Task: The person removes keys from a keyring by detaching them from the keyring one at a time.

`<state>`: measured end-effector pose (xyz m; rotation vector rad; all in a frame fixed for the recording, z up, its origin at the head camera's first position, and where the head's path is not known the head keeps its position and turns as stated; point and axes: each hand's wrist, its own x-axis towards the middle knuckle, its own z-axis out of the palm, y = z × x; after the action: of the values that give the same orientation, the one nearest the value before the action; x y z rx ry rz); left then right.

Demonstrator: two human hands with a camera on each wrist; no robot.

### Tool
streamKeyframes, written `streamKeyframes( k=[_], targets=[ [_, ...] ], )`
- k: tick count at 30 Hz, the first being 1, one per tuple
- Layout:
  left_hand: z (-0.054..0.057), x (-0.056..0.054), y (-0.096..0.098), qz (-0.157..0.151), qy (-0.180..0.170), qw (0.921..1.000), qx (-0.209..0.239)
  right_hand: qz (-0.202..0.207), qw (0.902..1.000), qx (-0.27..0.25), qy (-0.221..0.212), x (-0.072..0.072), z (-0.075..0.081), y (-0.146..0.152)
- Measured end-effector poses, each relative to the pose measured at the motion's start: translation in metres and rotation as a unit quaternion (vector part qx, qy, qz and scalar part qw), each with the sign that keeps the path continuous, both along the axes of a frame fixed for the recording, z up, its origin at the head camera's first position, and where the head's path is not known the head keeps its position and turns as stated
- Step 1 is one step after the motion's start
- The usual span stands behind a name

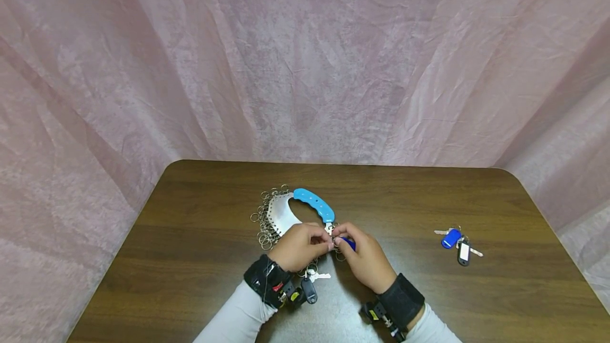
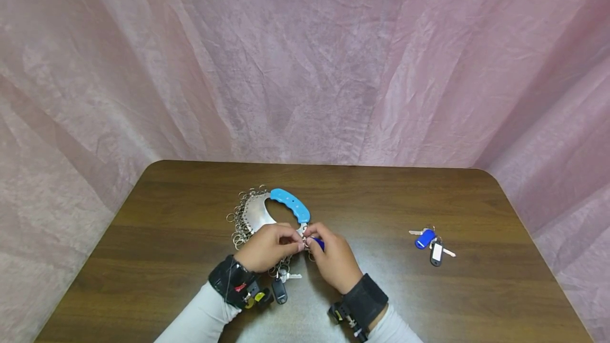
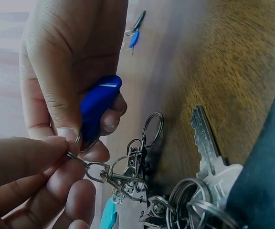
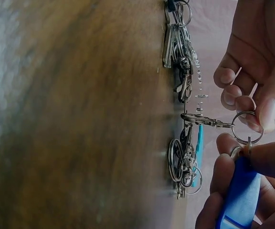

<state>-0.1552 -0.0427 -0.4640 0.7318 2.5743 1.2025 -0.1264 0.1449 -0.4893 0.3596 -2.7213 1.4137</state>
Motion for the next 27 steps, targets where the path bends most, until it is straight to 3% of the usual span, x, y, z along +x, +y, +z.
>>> streamKeyframes(
  k=[10, 20, 27],
  targets=[
    [-0.0016, -0.0003, -0.0001, 0.004, -0.02, 0.9998, -0.01, 0.001, 0.9998, -0.009, -0.019, -0.0004, -0.0001, -0.0003],
    [-0.001, 0.0001, -0.0001, 0.022, -0.015, 0.9995, -0.015, 0.014, 0.9999, -0.001, 0.001, 0.0, 0.0003, -0.0009],
    [-0.0026, -0.0009, -0.0008, 0.011, -0.002, 0.9999, -0.008, 0.014, 0.9999, 0.005, 0.005, 0.0001, -0.0006, 0.0002]
  ],
)
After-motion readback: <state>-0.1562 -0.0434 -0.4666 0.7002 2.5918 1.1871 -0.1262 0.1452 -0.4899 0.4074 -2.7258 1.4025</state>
